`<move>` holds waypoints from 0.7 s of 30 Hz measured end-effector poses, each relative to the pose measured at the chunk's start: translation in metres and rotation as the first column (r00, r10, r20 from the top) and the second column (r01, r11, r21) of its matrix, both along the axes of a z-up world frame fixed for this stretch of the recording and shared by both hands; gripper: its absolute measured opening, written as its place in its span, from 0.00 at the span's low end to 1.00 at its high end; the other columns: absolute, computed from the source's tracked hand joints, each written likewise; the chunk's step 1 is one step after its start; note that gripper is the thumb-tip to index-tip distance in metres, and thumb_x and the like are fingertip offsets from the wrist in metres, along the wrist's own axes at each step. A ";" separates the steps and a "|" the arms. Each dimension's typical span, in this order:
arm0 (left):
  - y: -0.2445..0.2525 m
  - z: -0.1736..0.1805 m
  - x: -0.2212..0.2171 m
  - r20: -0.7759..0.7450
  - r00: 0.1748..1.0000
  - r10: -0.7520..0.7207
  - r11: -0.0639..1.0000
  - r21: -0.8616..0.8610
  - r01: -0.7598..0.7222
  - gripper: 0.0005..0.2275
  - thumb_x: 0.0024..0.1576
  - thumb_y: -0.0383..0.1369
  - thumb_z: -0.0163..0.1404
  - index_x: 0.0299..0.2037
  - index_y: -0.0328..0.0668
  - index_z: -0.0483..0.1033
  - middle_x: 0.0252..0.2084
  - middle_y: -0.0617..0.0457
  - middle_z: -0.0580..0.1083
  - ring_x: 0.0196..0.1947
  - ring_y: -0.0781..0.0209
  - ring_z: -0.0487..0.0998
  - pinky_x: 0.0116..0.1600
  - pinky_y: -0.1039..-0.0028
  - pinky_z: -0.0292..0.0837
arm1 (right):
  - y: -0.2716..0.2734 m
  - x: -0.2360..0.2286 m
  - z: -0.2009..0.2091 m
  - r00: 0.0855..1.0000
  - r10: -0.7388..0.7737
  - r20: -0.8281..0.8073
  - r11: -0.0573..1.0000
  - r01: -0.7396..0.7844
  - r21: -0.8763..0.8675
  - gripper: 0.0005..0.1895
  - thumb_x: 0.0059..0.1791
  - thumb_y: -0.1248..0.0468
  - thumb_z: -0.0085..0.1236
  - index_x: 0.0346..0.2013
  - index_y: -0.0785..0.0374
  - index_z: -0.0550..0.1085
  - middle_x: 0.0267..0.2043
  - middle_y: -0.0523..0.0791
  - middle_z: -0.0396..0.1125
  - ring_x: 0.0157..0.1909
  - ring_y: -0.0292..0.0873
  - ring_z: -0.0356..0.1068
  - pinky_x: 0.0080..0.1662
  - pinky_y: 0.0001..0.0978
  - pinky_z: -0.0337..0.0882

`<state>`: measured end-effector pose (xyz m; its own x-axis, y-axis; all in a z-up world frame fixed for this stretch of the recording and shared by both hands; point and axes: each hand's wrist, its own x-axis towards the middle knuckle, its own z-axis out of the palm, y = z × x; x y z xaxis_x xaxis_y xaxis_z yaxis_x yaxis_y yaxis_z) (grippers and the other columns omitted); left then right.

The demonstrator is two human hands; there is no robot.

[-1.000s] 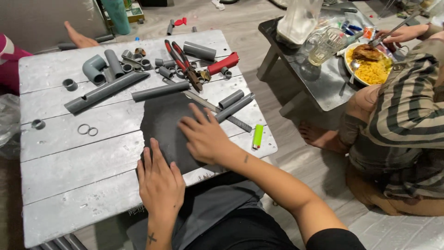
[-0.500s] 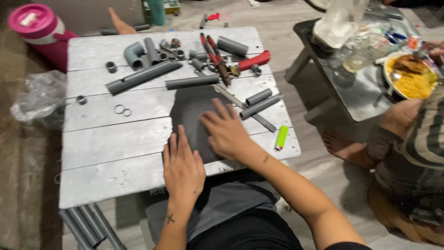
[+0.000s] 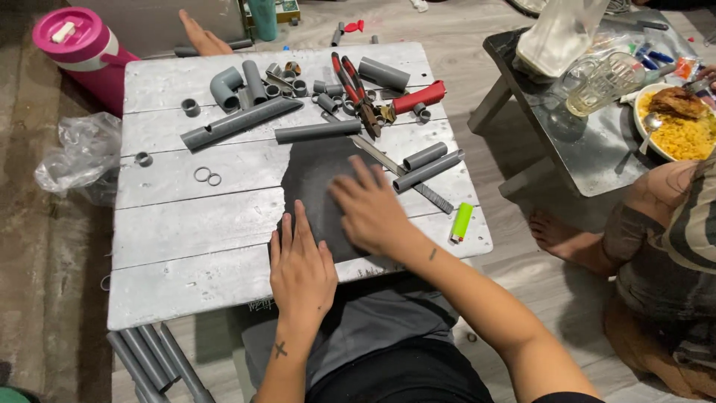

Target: Sanding a surface and arranging O-rings on a workspace

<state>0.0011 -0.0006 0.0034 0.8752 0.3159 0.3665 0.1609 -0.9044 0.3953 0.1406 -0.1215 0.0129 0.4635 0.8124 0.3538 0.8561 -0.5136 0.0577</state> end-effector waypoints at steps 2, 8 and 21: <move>0.000 0.002 0.000 0.004 1.000 -0.004 1.000 -0.011 0.004 0.30 0.62 0.32 0.38 0.76 0.34 0.46 0.66 0.39 0.69 0.70 0.44 0.63 0.73 0.55 0.48 | -0.023 -0.008 0.002 0.999 -0.044 -0.021 0.998 0.044 -0.035 0.30 0.41 0.58 0.48 0.58 0.60 0.73 0.58 0.49 0.66 0.74 0.63 0.52 0.62 0.62 0.57; -0.001 0.005 -0.001 -0.004 1.000 -0.008 1.000 -0.029 0.008 0.31 0.61 0.31 0.39 0.76 0.34 0.46 0.66 0.40 0.68 0.70 0.44 0.62 0.73 0.55 0.47 | -0.026 -0.055 0.009 0.972 -0.013 -0.237 0.993 -0.015 -0.115 0.33 0.41 0.59 0.49 0.62 0.61 0.71 0.64 0.50 0.63 0.77 0.65 0.46 0.64 0.66 0.54; 0.000 0.007 -0.001 -0.003 1.000 -0.015 0.999 -0.041 0.015 0.31 0.60 0.30 0.40 0.76 0.33 0.46 0.67 0.40 0.68 0.70 0.43 0.62 0.73 0.54 0.47 | -0.036 -0.065 0.022 0.965 -0.072 -0.251 0.987 0.033 -0.156 0.34 0.41 0.61 0.47 0.64 0.64 0.70 0.64 0.53 0.63 0.76 0.67 0.46 0.63 0.66 0.55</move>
